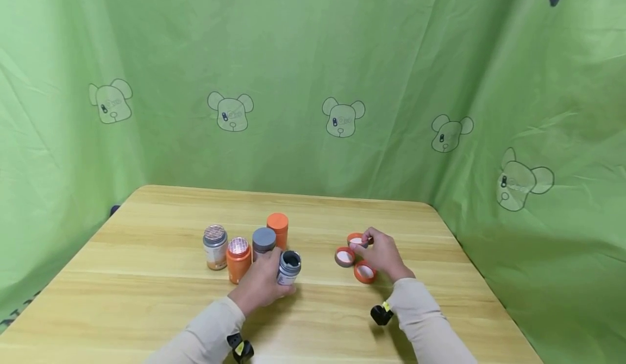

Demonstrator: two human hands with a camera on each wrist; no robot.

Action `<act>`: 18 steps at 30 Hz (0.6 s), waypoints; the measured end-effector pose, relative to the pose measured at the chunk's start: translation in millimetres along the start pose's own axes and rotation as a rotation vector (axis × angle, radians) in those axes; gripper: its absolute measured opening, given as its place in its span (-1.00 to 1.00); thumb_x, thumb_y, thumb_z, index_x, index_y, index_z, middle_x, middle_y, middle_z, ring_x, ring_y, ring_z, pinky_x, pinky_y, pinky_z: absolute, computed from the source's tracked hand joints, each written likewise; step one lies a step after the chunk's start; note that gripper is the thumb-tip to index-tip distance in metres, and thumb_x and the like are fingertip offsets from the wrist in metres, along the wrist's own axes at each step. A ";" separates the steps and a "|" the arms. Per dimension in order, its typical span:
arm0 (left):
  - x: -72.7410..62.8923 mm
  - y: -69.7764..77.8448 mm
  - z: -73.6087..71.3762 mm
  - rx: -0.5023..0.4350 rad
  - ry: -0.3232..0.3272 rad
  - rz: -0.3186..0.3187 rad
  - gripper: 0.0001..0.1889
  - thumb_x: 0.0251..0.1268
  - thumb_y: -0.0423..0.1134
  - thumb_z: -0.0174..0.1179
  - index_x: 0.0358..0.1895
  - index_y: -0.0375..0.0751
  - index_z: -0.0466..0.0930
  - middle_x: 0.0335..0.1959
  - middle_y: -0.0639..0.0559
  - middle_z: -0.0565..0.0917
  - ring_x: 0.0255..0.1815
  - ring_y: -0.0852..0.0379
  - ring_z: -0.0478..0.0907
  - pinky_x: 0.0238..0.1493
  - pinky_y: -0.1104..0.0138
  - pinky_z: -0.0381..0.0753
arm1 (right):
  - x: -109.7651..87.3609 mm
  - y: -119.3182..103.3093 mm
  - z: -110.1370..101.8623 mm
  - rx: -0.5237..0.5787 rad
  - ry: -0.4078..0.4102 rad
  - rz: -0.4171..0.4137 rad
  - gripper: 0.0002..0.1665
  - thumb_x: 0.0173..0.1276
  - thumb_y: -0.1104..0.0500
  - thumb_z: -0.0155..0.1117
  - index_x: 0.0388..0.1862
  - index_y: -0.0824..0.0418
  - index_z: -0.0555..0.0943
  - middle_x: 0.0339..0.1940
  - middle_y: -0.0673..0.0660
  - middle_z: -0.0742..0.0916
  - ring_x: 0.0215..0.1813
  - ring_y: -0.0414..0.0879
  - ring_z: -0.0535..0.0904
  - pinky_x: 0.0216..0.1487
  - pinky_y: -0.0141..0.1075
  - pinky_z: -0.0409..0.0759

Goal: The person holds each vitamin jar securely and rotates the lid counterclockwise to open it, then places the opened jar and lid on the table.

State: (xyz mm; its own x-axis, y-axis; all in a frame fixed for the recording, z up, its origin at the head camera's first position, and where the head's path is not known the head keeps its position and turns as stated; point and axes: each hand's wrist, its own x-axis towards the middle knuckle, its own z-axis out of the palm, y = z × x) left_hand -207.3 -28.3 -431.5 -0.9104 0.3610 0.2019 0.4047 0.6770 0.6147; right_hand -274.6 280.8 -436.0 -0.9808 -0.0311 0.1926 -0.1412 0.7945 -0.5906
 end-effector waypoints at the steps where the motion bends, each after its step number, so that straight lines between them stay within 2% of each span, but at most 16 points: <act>1: 0.1 -0.4 0.1 0.001 0.003 0.006 -0.33 -0.14 -0.17 0.57 0.02 -0.25 0.36 -0.16 -0.09 0.58 -0.11 -0.02 0.58 -0.02 0.09 0.58 | 0.1 1.4 -0.5 -0.006 -0.002 -0.001 -0.62 0.20 0.02 0.47 -0.42 0.15 0.43 -0.35 0.11 0.60 -0.18 0.05 0.50 -0.20 -0.16 0.45; 6: 0.0 -2.1 1.2 0.004 0.017 0.029 -0.34 -0.16 -0.18 0.58 -0.01 -0.26 0.37 -0.18 -0.09 0.59 -0.14 -0.01 0.59 -0.05 0.10 0.58 | -1.0 9.1 -1.6 -0.030 -0.015 0.018 -0.63 0.22 0.04 0.44 -0.46 0.16 0.42 -0.44 0.08 0.55 -0.22 0.01 0.51 -0.25 -0.19 0.45; 13: 0.4 -3.5 2.5 0.005 0.012 0.018 -0.31 -0.19 -0.17 0.59 0.00 -0.24 0.36 -0.16 -0.08 0.57 -0.12 -0.02 0.58 -0.03 0.09 0.58 | -1.9 20.0 -1.1 -0.096 -0.033 0.078 -0.63 0.23 0.04 0.43 -0.47 0.17 0.42 -0.51 0.08 0.51 -0.37 -0.03 0.41 -0.35 -0.25 0.36; 18: 0.6 -3.2 2.2 0.010 0.019 0.020 -0.30 -0.20 -0.17 0.60 0.01 -0.25 0.36 -0.16 -0.08 0.56 -0.13 -0.02 0.57 -0.03 0.08 0.57 | -1.2 27.1 0.9 -0.114 -0.027 0.091 -0.62 0.23 0.04 0.43 -0.47 0.18 0.42 -0.51 0.08 0.50 -0.39 -0.03 0.40 -0.35 -0.24 0.35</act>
State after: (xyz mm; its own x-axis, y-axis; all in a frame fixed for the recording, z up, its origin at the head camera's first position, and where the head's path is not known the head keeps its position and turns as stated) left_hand -209.0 -28.9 -435.1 -0.9036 0.3621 0.2290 0.4237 0.6762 0.6027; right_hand -277.4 301.9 -452.9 -0.9924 0.0289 0.1200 -0.0369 0.8584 -0.5117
